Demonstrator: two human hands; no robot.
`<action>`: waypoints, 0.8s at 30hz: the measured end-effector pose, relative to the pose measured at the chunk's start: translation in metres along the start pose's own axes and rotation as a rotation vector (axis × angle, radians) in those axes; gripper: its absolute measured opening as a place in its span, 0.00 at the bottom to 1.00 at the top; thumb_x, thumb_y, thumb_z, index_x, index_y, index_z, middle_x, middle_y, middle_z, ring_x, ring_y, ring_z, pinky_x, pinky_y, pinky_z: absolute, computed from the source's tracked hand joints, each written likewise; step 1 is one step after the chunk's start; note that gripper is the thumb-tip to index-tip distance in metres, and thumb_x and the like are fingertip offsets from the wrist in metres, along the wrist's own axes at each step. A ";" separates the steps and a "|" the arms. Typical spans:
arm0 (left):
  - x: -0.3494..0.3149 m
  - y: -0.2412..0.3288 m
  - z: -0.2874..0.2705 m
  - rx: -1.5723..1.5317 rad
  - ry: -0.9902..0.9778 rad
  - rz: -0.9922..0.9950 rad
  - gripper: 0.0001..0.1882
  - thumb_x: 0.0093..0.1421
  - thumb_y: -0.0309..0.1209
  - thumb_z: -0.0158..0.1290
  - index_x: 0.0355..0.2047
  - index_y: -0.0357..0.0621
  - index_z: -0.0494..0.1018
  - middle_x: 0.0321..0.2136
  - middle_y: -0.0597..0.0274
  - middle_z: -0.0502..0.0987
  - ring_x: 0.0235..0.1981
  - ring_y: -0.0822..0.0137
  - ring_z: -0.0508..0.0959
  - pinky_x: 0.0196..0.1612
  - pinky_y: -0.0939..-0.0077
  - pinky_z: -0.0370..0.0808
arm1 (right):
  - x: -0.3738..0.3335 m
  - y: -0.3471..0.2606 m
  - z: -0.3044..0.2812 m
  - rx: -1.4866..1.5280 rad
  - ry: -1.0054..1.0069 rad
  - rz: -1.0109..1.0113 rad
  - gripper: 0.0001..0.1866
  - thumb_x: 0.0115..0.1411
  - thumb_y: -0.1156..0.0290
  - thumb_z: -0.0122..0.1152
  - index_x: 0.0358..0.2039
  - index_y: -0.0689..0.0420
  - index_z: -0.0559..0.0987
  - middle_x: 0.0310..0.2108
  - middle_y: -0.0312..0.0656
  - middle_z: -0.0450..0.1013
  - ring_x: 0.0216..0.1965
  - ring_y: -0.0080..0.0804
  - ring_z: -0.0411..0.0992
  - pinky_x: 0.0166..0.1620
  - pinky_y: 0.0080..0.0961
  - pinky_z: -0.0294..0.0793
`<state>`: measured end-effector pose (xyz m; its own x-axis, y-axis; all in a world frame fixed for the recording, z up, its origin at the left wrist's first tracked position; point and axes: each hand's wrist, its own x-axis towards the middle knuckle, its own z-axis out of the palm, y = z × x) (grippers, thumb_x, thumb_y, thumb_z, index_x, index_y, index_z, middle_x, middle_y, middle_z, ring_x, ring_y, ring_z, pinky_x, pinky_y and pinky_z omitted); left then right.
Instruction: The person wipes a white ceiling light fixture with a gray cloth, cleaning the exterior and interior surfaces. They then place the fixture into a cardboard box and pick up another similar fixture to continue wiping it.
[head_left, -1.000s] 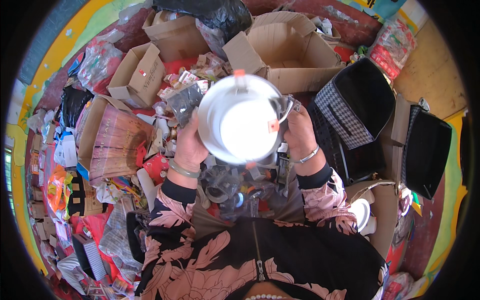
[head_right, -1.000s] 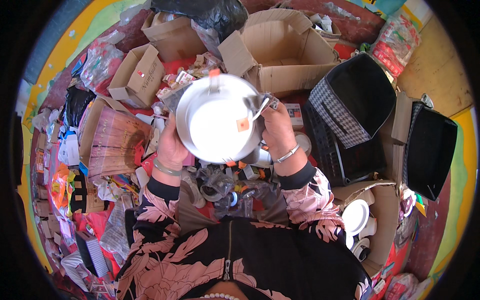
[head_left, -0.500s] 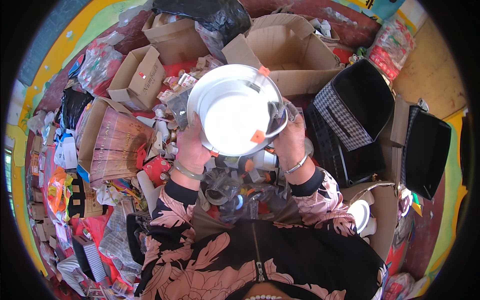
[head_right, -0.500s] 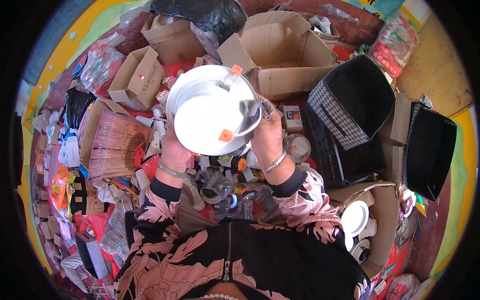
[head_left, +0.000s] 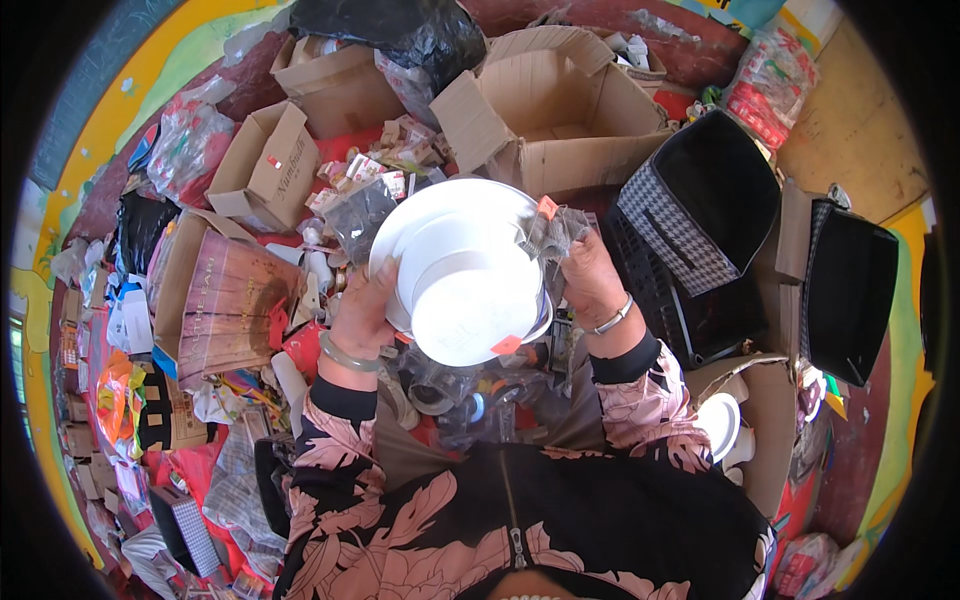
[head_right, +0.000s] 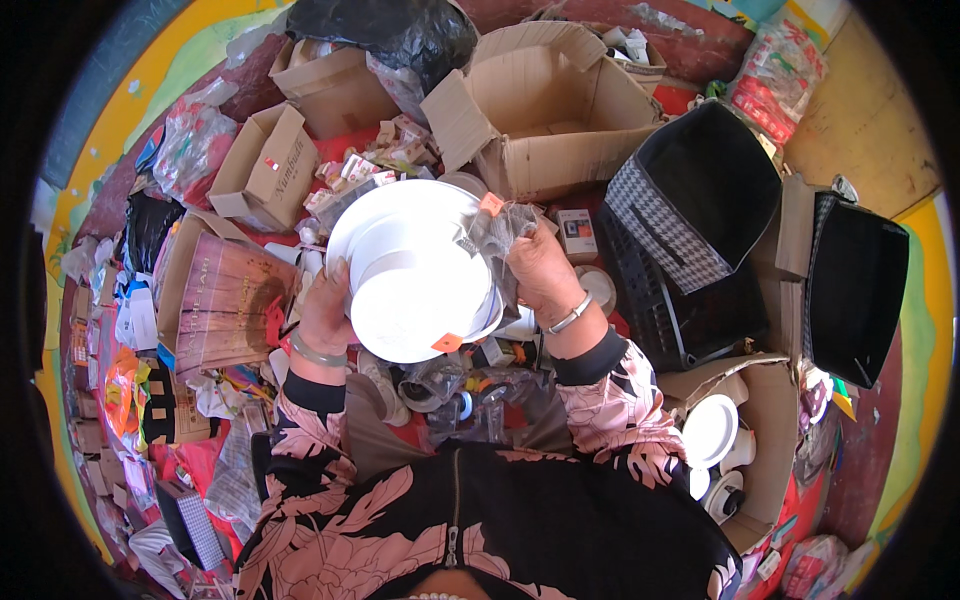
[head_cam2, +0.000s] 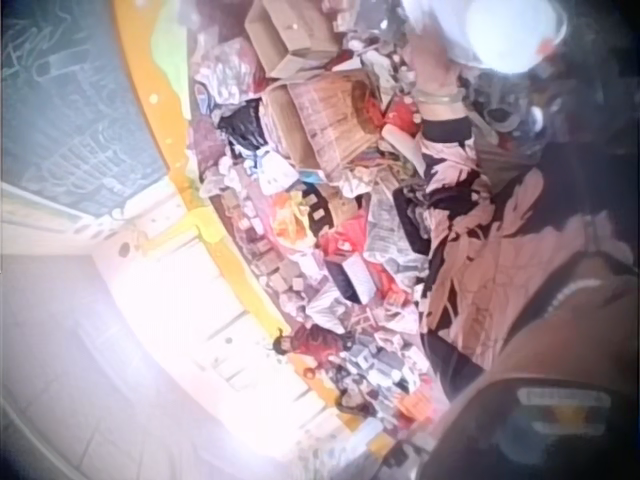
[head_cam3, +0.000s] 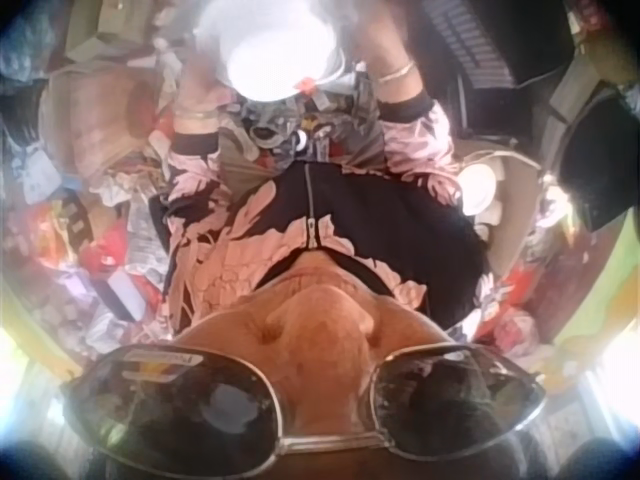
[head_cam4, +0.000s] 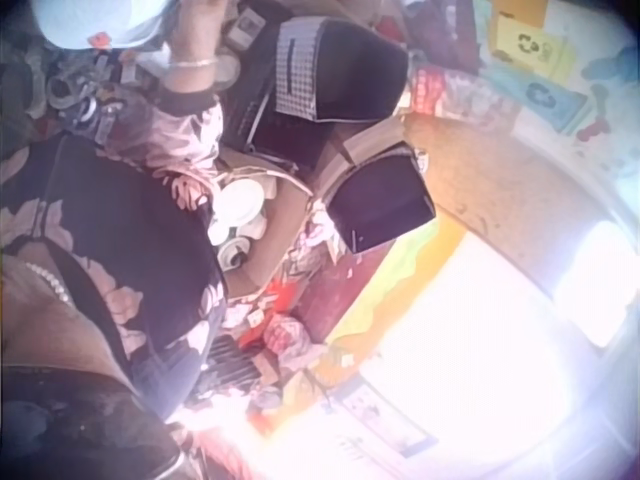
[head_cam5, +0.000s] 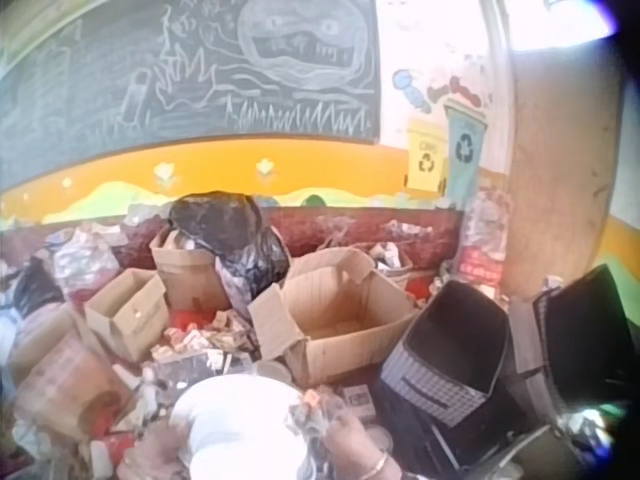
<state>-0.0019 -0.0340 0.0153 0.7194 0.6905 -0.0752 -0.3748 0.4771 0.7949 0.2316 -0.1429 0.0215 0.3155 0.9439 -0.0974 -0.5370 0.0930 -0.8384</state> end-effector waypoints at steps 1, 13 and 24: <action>0.000 0.001 0.001 0.032 0.036 -0.001 0.24 0.59 0.39 0.49 0.51 0.34 0.63 0.43 0.57 0.73 0.42 0.65 0.75 0.44 0.72 0.74 | -0.001 0.005 0.000 0.139 -0.117 -0.108 0.15 0.59 0.74 0.50 0.47 0.61 0.70 0.39 0.37 0.72 0.39 0.24 0.71 0.42 0.20 0.70; -0.001 -0.015 0.010 -0.091 0.122 0.139 0.28 0.60 0.44 0.47 0.49 0.29 0.64 0.41 0.50 0.74 0.38 0.62 0.77 0.41 0.70 0.76 | 0.001 -0.012 0.025 -0.122 0.138 0.192 0.13 0.58 0.79 0.43 0.42 0.64 0.72 0.37 0.41 0.74 0.36 0.26 0.73 0.39 0.19 0.73; 0.006 0.001 -0.007 -0.056 0.183 0.294 0.30 0.62 0.47 0.42 0.54 0.32 0.58 0.47 0.50 0.70 0.45 0.62 0.74 0.44 0.70 0.76 | 0.002 0.027 0.003 0.014 -0.246 0.161 0.13 0.55 0.77 0.54 0.43 0.65 0.72 0.37 0.40 0.74 0.38 0.25 0.72 0.43 0.23 0.71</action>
<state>-0.0021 -0.0253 0.0116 0.4614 0.8862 0.0414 -0.5853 0.2690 0.7649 0.2148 -0.1379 0.0006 0.0273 0.9952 -0.0940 -0.5765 -0.0612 -0.8148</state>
